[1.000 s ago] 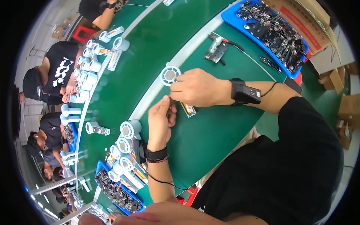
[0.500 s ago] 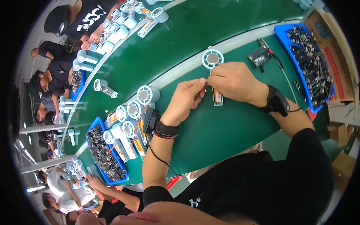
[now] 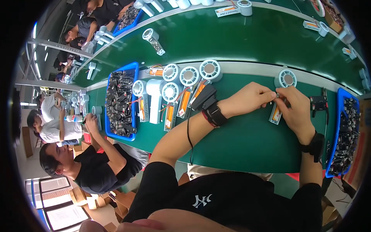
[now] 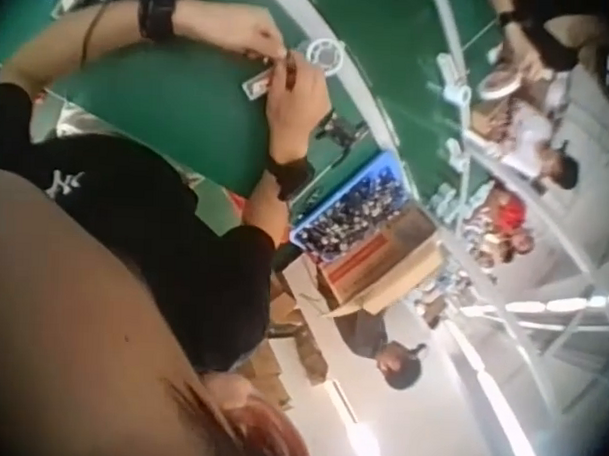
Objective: Assemble small electronic components on a factory production line.
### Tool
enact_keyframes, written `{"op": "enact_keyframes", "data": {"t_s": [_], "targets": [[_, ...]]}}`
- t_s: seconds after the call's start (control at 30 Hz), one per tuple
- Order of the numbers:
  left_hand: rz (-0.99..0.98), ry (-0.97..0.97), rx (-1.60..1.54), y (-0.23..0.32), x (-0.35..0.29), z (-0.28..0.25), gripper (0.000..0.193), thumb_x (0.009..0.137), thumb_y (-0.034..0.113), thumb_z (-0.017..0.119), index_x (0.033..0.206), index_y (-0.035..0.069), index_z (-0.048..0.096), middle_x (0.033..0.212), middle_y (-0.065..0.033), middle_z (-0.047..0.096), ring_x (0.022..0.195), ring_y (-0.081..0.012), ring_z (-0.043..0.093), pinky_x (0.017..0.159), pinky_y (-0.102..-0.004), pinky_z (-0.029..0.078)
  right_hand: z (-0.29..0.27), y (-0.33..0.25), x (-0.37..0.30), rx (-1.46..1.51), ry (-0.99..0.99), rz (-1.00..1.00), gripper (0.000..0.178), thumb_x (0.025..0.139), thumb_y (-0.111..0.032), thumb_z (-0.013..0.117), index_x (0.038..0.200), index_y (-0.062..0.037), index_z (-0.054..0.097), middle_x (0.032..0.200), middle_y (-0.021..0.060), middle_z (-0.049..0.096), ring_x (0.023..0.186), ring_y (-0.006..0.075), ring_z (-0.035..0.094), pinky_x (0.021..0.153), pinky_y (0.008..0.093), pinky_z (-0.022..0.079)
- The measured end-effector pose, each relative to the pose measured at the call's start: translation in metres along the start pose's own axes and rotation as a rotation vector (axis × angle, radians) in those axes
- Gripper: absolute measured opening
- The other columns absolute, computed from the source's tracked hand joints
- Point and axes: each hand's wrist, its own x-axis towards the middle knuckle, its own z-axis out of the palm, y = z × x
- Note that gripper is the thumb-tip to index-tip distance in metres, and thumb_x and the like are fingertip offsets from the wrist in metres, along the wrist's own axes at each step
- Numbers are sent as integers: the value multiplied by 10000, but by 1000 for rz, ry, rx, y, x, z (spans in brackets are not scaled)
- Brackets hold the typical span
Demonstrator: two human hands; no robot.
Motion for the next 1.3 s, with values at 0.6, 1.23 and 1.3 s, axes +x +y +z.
{"op": "enact_keyframes", "data": {"t_s": [0.6,1.23,1.3], "targets": [[65,-71,153,5,-1,-2,357,1029,320,588,995,-8,724,732,-23,605,642,-99,516,585,-266,430,-11,7,2,-109,-36,-306,153,779,-38,771,917,-36,705,824,92,659,731,288,662,628,372,524],[-249,-93,-730,4,4,-1,340,1095,267,445,1190,-19,604,885,-58,630,602,-95,477,487,-232,315,-11,11,-11,-39,16,-267,148,825,-63,751,968,-93,726,937,13,658,750,212,669,603,326,550],[-257,-116,-787,3,4,-3,335,1097,266,438,1180,-15,601,891,-57,628,599,-95,471,485,-235,315,-11,14,-9,27,-3,-290,118,834,-66,753,946,-94,729,939,10,661,760,213,672,626,328,557]]}}
